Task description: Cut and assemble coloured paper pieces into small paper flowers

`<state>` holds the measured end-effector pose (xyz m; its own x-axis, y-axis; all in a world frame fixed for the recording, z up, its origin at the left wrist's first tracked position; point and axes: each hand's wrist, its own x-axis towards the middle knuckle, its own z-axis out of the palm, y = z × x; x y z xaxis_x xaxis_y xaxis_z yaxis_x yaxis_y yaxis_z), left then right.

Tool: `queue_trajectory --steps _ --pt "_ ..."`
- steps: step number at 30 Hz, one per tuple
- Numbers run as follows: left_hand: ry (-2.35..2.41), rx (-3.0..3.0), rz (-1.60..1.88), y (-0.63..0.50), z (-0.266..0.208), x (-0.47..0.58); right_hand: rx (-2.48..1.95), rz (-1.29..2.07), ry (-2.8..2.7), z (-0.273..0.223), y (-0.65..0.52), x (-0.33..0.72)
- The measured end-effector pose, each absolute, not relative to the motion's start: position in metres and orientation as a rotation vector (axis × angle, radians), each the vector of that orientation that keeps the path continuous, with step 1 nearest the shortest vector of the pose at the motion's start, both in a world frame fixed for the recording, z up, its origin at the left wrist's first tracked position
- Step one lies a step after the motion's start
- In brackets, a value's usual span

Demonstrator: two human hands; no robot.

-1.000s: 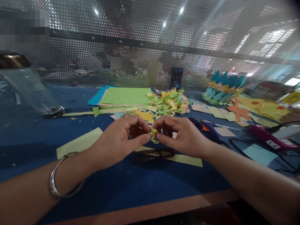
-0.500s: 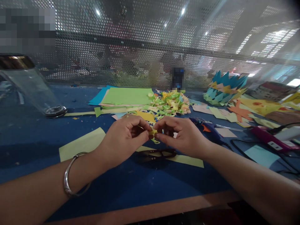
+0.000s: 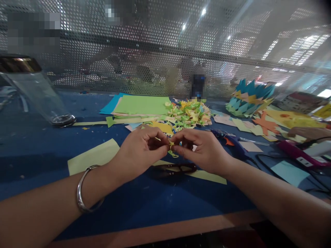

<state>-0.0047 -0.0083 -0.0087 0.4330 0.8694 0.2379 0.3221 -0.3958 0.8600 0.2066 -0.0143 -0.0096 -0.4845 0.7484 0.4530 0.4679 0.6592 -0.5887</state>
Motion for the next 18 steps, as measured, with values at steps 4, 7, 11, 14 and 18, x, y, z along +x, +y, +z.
queue_trajectory --steps 4,7,11,14,18 --pt "1.057 1.856 0.907 -0.0068 -0.0082 -0.0034 -0.929 0.517 -2.197 -0.0093 -0.0144 0.2057" --pt "1.03 1.879 0.967 -0.0068 -0.0079 -0.0031 -0.907 0.454 -2.214 -0.0088 -0.0148 0.206" --pt "1.027 1.921 0.972 -0.0095 -0.0065 -0.0036 -0.876 0.385 -2.236 -0.0086 -0.0149 0.2064" --pt "1.042 1.947 0.964 -0.0128 -0.0032 -0.0036 -0.861 0.349 -2.245 -0.0083 -0.0147 0.2057" --pt "1.031 2.031 0.995 -0.0162 0.0003 -0.0037 -0.847 0.339 -2.219 -0.0074 -0.0149 0.2044"
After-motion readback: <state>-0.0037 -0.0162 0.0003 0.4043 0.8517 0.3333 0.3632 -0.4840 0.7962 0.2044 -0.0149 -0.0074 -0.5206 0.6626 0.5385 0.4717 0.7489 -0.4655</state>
